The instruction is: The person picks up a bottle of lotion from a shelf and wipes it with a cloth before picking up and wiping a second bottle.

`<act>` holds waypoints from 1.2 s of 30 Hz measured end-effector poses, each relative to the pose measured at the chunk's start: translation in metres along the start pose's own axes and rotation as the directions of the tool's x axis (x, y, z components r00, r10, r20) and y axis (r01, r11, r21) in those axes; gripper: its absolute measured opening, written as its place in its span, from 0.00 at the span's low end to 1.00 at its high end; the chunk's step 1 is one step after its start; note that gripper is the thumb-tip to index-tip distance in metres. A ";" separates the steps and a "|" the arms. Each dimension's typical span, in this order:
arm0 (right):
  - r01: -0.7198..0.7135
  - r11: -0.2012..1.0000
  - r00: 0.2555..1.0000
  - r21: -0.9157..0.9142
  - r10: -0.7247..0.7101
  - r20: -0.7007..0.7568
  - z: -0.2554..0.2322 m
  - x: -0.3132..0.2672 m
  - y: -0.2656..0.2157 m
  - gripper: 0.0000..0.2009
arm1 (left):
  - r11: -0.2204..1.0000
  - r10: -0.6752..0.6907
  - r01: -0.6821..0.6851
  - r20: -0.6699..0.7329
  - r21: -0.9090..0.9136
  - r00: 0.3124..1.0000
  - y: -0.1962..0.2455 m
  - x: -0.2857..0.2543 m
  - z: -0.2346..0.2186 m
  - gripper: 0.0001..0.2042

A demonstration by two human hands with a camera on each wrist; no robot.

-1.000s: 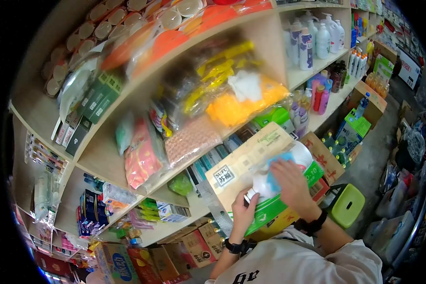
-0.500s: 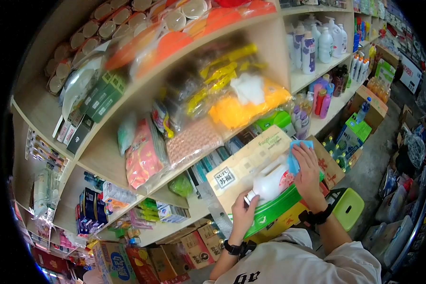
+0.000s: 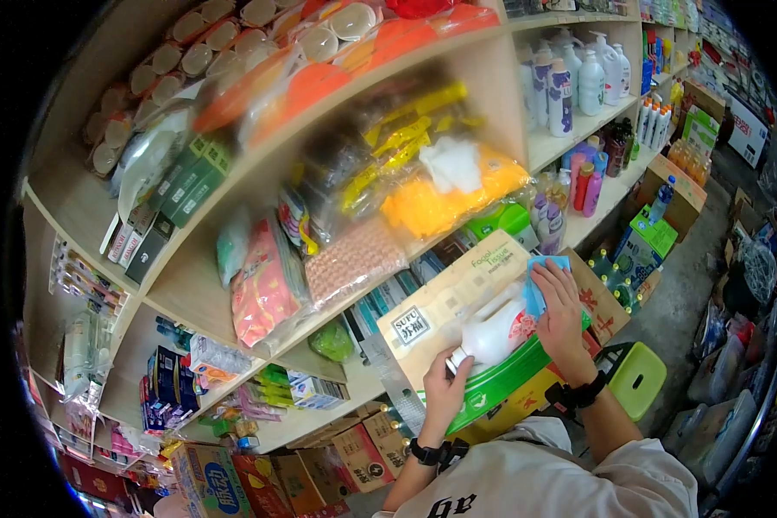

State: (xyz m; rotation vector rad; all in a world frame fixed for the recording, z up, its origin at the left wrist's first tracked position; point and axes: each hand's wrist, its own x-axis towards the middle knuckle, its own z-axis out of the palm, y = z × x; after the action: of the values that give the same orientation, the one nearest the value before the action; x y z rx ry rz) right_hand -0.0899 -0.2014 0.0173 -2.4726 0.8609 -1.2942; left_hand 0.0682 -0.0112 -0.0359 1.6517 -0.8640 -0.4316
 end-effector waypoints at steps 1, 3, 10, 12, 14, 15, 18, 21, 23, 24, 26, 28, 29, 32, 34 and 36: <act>0.000 1.000 1.000 0.000 0.000 -0.001 0.000 0.000 -0.001 0.34 | 1.000 -0.003 0.003 0.001 0.009 1.000 0.001 0.000 0.000 0.19; 0.001 1.000 1.000 -0.004 -0.001 -0.001 0.000 0.000 -0.001 0.33 | 1.000 -0.008 0.008 0.004 0.027 1.000 0.002 0.000 -0.001 0.19; -0.004 1.000 1.000 -0.004 0.004 -0.002 0.000 0.000 -0.001 0.33 | 1.000 -0.006 0.005 0.009 0.031 1.000 0.001 0.000 -0.001 0.19; -0.004 1.000 1.000 0.000 0.004 -0.007 0.000 0.000 -0.001 0.33 | 1.000 0.016 -0.016 -0.001 0.020 1.000 -0.002 0.000 0.000 0.19; -0.007 1.000 1.000 0.006 0.007 -0.012 0.000 0.000 -0.001 0.33 | 1.000 0.011 -0.011 -0.005 0.007 1.000 -0.001 0.000 0.000 0.19; -0.006 1.000 1.000 0.008 0.006 -0.013 0.001 0.000 -0.001 0.33 | 1.000 0.008 -0.008 -0.006 0.000 1.000 -0.001 0.000 0.000 0.19; -0.007 1.000 1.000 0.012 0.007 -0.019 0.002 -0.001 0.001 0.33 | 1.000 -0.003 0.003 0.002 0.011 1.000 0.001 0.000 -0.001 0.19; -0.005 1.000 1.000 0.011 0.005 -0.023 0.002 -0.001 0.000 0.33 | 1.000 0.015 -0.015 -0.013 -0.014 1.000 0.001 0.000 0.001 0.19; -0.004 1.000 1.000 0.009 0.004 -0.016 0.002 0.000 -0.001 0.33 | 1.000 -0.005 0.005 -0.002 0.020 1.000 0.003 -0.001 -0.001 0.18; -0.001 1.000 1.000 0.011 0.001 -0.015 0.002 0.000 -0.001 0.33 | 0.999 -0.015 0.015 0.004 0.038 1.000 0.004 -0.001 -0.002 0.18; 0.003 1.000 1.000 0.013 -0.003 -0.013 0.002 0.000 0.000 0.33 | 0.999 -0.002 0.002 0.004 0.040 1.000 0.003 0.000 -0.002 0.19; -0.001 1.000 1.000 0.014 0.001 -0.017 0.002 -0.001 -0.001 0.33 | 1.000 0.016 -0.016 -0.002 0.023 1.000 0.002 0.000 -0.001 0.19; -0.002 1.000 1.000 0.015 0.002 -0.019 0.002 0.000 -0.001 0.33 | 1.000 0.027 -0.027 -0.010 0.005 1.000 0.003 0.000 0.000 0.19; 0.001 1.000 1.000 0.018 -0.001 -0.026 0.002 0.000 -0.002 0.33 | 0.999 0.034 -0.034 -0.011 0.003 0.999 0.002 0.000 0.000 0.18; 0.002 1.000 1.000 0.012 -0.002 -0.028 0.003 0.000 -0.001 0.33 | 0.999 0.032 -0.032 -0.006 0.008 0.999 0.001 0.000 -0.001 0.18; 0.004 1.000 1.000 0.009 -0.003 -0.030 0.003 0.000 0.000 0.33 | 1.000 0.031 -0.031 -0.002 0.002 1.000 0.000 0.000 0.000 0.18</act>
State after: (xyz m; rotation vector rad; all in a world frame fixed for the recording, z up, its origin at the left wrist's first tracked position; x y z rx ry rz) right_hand -0.0877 -0.2010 0.0156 -2.4552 0.8563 -1.3363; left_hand 0.0682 -0.0109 -0.0357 1.6388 -0.8873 -0.4075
